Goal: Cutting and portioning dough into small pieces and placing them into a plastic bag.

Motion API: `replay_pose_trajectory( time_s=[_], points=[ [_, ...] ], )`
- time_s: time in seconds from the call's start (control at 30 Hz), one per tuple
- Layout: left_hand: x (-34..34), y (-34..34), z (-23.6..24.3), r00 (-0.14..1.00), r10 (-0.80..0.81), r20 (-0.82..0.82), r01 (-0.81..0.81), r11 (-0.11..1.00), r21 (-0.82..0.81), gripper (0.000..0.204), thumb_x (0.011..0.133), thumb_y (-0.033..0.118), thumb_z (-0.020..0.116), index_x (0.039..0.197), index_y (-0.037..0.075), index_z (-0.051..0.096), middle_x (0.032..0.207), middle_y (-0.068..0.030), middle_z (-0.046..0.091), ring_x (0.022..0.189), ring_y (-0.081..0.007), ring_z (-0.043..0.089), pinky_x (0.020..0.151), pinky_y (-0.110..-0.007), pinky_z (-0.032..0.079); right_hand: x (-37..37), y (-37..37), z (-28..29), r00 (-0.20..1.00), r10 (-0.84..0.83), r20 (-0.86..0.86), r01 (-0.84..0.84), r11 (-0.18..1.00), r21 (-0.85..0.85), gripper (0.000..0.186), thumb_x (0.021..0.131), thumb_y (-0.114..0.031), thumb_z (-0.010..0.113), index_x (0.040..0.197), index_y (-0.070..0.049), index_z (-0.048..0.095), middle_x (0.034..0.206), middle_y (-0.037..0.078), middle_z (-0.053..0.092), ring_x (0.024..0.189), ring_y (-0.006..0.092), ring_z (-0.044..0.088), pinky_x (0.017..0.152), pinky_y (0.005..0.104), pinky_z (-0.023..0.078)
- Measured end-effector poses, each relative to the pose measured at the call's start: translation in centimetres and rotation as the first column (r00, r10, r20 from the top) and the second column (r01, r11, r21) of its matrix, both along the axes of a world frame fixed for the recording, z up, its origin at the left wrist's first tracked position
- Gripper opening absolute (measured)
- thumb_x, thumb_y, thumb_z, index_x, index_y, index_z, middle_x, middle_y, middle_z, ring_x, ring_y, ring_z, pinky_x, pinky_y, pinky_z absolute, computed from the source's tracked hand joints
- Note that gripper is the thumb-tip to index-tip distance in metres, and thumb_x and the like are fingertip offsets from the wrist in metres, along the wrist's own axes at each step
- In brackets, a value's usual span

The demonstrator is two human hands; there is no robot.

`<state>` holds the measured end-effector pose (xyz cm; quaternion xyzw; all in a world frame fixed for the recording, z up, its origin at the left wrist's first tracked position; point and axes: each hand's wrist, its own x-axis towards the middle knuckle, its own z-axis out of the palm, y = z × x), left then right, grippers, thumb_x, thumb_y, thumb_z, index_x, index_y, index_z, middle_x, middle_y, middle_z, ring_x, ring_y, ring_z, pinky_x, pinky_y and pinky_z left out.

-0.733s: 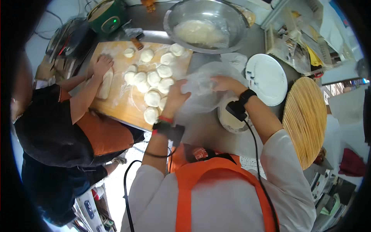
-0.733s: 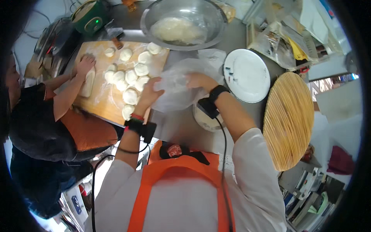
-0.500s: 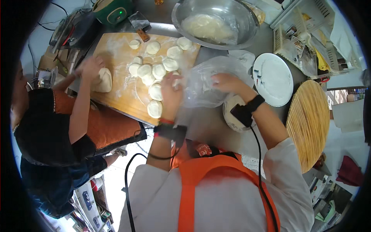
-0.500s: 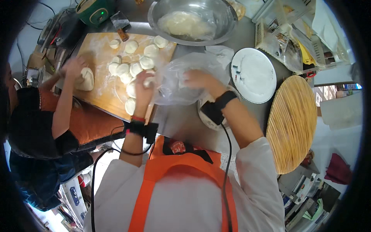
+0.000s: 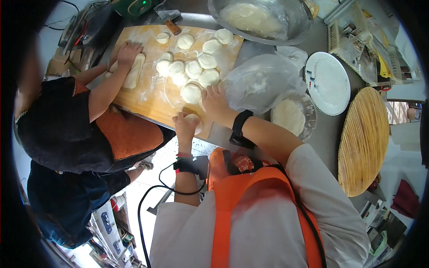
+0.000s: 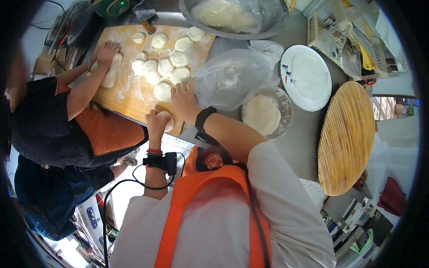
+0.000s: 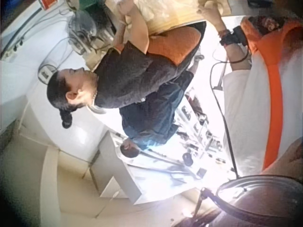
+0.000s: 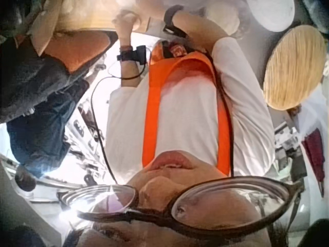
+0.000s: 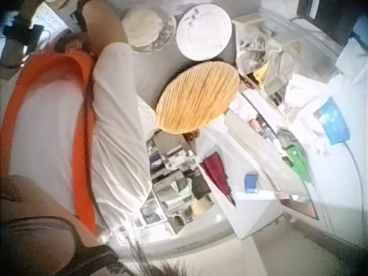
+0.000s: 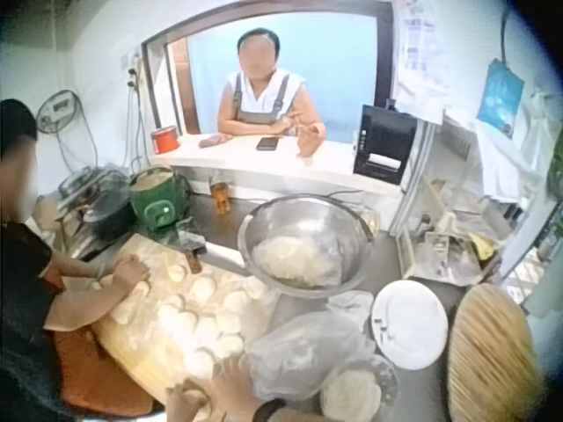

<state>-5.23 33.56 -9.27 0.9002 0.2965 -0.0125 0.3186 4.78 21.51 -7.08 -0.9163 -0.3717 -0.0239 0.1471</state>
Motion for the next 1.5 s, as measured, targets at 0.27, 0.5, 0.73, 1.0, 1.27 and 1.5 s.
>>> replay_pose_trajectory(
  time_s=[0.27, 0.5, 0.73, 1.0, 1.27, 1.5],
  points=[
    [-0.2, 0.9, -0.2, 0.988, -0.099, 0.119, 0.076, 0.980, 0.185, 0.058, 0.060, 0.023, 0.070, 0.109, 0.004, 0.046, 0.118, -0.0165, 0.039, 0.106, -0.0331, 0.039, 0.087, -0.040, 0.035, 1.4, 0.3, -1.0, 0.976, 0.005, -0.219, -0.017, 0.999, -0.052, 0.060, 0.053, -0.027, 0.069, 0.100, 0.003, 0.045, 0.091, 0.013, 0.049, 0.090, 0.0266, 0.046, 0.075, 0.0449, 0.035],
    [-0.1, -1.5, -1.0, 0.935, -0.186, 0.301, 0.053, 0.915, 0.400, 0.062, 0.065, 0.031, 0.064, 0.118, 0.007, 0.041, 0.123, -0.0144, 0.034, 0.118, -0.0330, 0.026, 0.096, -0.044, 0.021, -0.5, 1.1, -1.4, 0.992, -0.007, -0.125, 0.008, 1.000, 0.002, 0.056, 0.055, -0.026, 0.069, 0.100, -0.001, 0.046, 0.096, 0.013, 0.047, 0.088, 0.0267, 0.047, 0.069, 0.0427, 0.039],
    [2.0, 1.0, 1.1, 0.902, -0.084, 0.423, 0.016, 0.987, 0.161, 0.044, 0.067, 0.003, 0.052, 0.110, 0.003, 0.046, 0.111, -0.0166, 0.047, 0.108, -0.0324, 0.039, 0.090, -0.039, 0.033, 1.3, -0.2, -3.8, 0.949, 0.227, -0.220, -0.223, 0.974, 0.044, 0.037, 0.059, -0.016, 0.062, 0.092, -0.004, 0.048, 0.099, 0.012, 0.044, 0.088, 0.0265, 0.046, 0.073, 0.0395, 0.038],
    [6.4, 1.7, 0.6, 0.800, -0.533, 0.276, 0.445, 0.835, 0.322, 0.036, 0.073, 0.003, 0.050, 0.107, 0.012, 0.052, 0.113, -0.0154, 0.044, 0.109, -0.0340, 0.036, 0.092, -0.039, 0.032, 0.3, 0.8, -3.4, 0.951, 0.293, 0.095, -0.296, 0.955, 0.014, 0.038, 0.057, -0.015, 0.062, 0.092, -0.001, 0.054, 0.097, 0.012, 0.051, 0.095, 0.0256, 0.046, 0.075, 0.0348, 0.040],
    [4.8, 5.7, -1.4, 0.930, -0.054, 0.364, -0.077, 0.938, 0.337, 0.023, 0.076, 0.012, 0.051, 0.099, 0.009, 0.053, 0.110, -0.0182, 0.041, 0.102, -0.0338, 0.037, 0.086, -0.044, 0.032, 3.0, 2.5, -1.5, 0.691, 0.074, -0.719, 0.206, 0.934, 0.293, 0.039, 0.060, -0.016, 0.062, 0.091, 0.003, 0.049, 0.087, 0.018, 0.053, 0.081, 0.0287, 0.051, 0.069, 0.0359, 0.041],
    [4.4, 4.3, -0.9, 0.924, -0.214, 0.318, 0.051, 0.891, 0.451, 0.043, 0.073, 0.020, 0.059, 0.114, 0.015, 0.047, 0.122, -0.0165, 0.034, 0.115, -0.0369, 0.029, 0.095, -0.045, 0.025, -0.6, 2.6, 0.1, 0.969, 0.057, -0.241, -0.024, 0.990, 0.141, 0.054, 0.061, -0.022, 0.065, 0.104, 0.002, 0.045, 0.117, 0.020, 0.037, 0.113, 0.0348, 0.033, 0.085, 0.0425, 0.036]
  ],
)
